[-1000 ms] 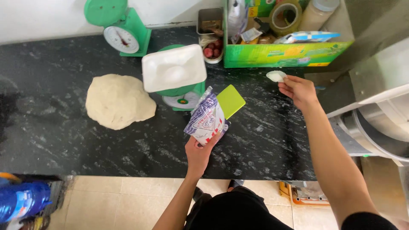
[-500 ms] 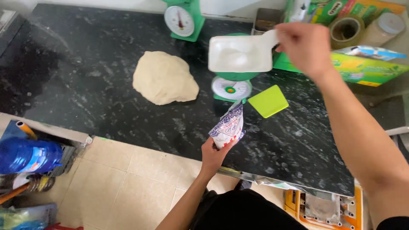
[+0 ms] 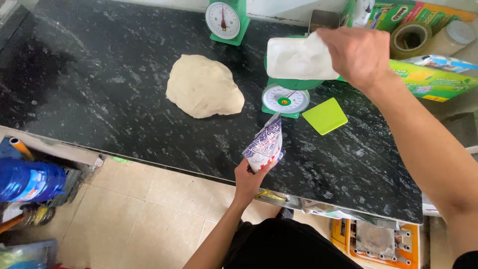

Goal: Weighing dry ingredients using a kitchen scale for baking.

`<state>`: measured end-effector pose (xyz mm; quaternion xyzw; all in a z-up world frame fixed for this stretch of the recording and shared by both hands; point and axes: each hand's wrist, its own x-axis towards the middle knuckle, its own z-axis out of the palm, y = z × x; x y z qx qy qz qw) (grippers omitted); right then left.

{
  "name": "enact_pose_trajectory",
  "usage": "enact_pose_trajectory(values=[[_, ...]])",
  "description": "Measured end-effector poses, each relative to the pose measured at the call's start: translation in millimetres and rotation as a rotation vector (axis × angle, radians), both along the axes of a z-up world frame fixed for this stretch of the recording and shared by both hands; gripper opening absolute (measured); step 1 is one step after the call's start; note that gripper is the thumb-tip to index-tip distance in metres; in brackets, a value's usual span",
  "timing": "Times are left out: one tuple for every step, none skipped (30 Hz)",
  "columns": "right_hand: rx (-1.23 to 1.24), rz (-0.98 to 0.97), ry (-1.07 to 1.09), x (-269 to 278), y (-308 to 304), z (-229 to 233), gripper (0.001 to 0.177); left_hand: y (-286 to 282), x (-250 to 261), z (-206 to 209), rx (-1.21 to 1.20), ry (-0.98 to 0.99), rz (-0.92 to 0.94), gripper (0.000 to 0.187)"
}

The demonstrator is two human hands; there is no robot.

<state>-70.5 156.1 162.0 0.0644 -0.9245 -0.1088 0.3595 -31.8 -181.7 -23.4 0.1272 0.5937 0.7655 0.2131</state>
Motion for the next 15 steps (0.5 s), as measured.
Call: enact_pose_trajectory(values=[[0.001,-0.004,0.001,1,-1,2,0.022,1,-2,-4,0.001,0.001,-0.004,0.038],[0.068,-0.061,-0.048,4,-2,1,0.019,0,-3,-9,0.000,0.004,-0.008,0.037],[0.134,-0.119,-0.097,6,-4,1,0.017,0,-3,-14,-0.001,0.007,-0.012,0.037],[0.133,-0.124,-0.096,8,-3,4,0.017,0,-5,-9,-0.002,0.009,-0.016,0.037],[0.089,-0.095,-0.033,9,-3,8,0.015,1,-7,-5,-0.027,0.002,-0.012,0.036],[0.041,-0.066,0.026,13,-4,8,0.013,-1,-5,-2,-0.057,-0.009,-0.008,0.036],[0.036,-0.070,0.023,15,-6,8,0.013,-3,-5,-2,-0.062,-0.011,-0.012,0.036],[0.034,-0.064,0.026,17,-7,10,0.014,-3,-6,-1,-0.042,-0.025,-0.021,0.036],[0.031,-0.059,0.029,18,-7,12,0.016,-3,-7,0,-0.021,-0.038,-0.031,0.036],[0.028,-0.061,0.026,20,-13,17,0.016,-3,-7,0,-0.025,-0.041,-0.032,0.036],[0.014,-0.051,0.039,22,-20,21,0.012,-3,-7,-1,-0.025,-0.003,-0.025,0.036],[-0.002,-0.042,0.052,23,-26,26,0.009,-4,-8,-1,-0.027,0.035,-0.018,0.036],[-0.006,-0.043,0.050,24,-25,23,0.009,-5,-7,-3,-0.032,0.033,-0.019,0.036],[-0.009,-0.024,0.060,25,-24,21,0.011,-5,-7,-4,-0.037,0.041,-0.019,0.035],[-0.012,-0.004,0.070,25,-22,19,0.013,-4,-7,-6,-0.043,0.050,-0.019,0.035]])
